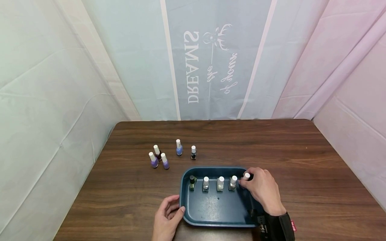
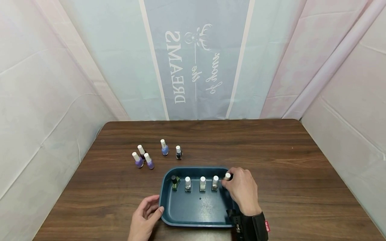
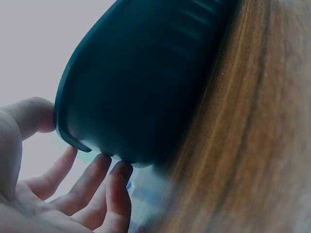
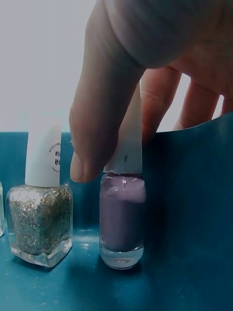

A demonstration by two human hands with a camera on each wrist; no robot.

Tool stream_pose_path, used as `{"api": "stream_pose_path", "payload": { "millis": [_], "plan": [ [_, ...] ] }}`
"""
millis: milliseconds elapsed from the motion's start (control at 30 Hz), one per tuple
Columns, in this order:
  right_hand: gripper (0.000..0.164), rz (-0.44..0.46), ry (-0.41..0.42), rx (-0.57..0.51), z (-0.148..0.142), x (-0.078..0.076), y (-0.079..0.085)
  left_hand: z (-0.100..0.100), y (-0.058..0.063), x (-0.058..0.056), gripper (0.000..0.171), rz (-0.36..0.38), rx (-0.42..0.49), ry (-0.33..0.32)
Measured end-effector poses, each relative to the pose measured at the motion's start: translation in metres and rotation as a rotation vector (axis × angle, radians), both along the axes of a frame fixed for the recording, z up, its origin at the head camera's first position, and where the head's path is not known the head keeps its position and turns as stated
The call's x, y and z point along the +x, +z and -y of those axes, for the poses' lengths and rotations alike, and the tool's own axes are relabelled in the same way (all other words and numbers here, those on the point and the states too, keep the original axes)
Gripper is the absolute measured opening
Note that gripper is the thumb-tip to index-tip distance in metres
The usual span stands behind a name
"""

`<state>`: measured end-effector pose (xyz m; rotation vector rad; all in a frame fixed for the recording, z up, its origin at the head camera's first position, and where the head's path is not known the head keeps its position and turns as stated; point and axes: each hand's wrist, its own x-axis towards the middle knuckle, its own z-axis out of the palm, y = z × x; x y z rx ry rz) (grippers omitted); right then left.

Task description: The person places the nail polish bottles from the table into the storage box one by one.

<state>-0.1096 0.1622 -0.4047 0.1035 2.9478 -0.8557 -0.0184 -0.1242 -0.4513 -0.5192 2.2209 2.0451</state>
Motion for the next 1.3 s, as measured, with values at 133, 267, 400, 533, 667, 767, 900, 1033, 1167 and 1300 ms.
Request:
{"api": "stream_pose_path", "payload": {
  "millis": [133, 267, 400, 533, 667, 767, 900, 1033, 1167, 1300],
  "plan": [
    [0.022, 0.003, 0.006, 0.005, -0.001, 0.000, 0.001, -0.001, 0.000, -0.001, 0.042, -0.029, 0.000, 0.009],
    [0.030, 0.005, 0.021, 0.008, -0.002, 0.000, 0.005, -0.002, 0.000, -0.002, 0.041, -0.050, 0.000, 0.014],
    [0.034, -0.016, 0.041, 0.008, -0.003, -0.001, 0.009, -0.002, 0.000, -0.002, 0.042, -0.036, -0.004, 0.010],
    [0.036, -0.066, 0.060, 0.016, -0.004, -0.001, 0.012, -0.002, -0.001, -0.003, 0.043, -0.023, -0.008, 0.013],
    [0.039, -0.050, 0.077, -0.026, -0.007, -0.001, 0.018, -0.002, -0.002, -0.003, 0.042, -0.008, -0.013, 0.020],
    [0.044, -0.024, 0.087, -0.085, -0.012, 0.001, 0.026, -0.002, -0.002, -0.003, 0.043, -0.004, -0.011, 0.024],
    [0.045, -0.105, 0.072, -0.139, -0.022, 0.001, 0.039, -0.002, -0.003, -0.003, 0.043, -0.004, -0.009, 0.028],
    [0.034, -0.241, 0.027, -0.194, -0.036, -0.002, 0.041, -0.002, -0.003, -0.004, 0.042, -0.009, -0.007, 0.041],
    [0.040, -0.123, 0.042, -0.407, -0.052, -0.009, 0.028, -0.002, -0.002, -0.004, 0.043, 0.008, -0.015, 0.047],
    [0.049, 0.132, 0.117, -0.804, -0.069, -0.015, 0.004, -0.001, 0.000, -0.003, 0.044, 0.024, -0.024, 0.026]
  ]
}}
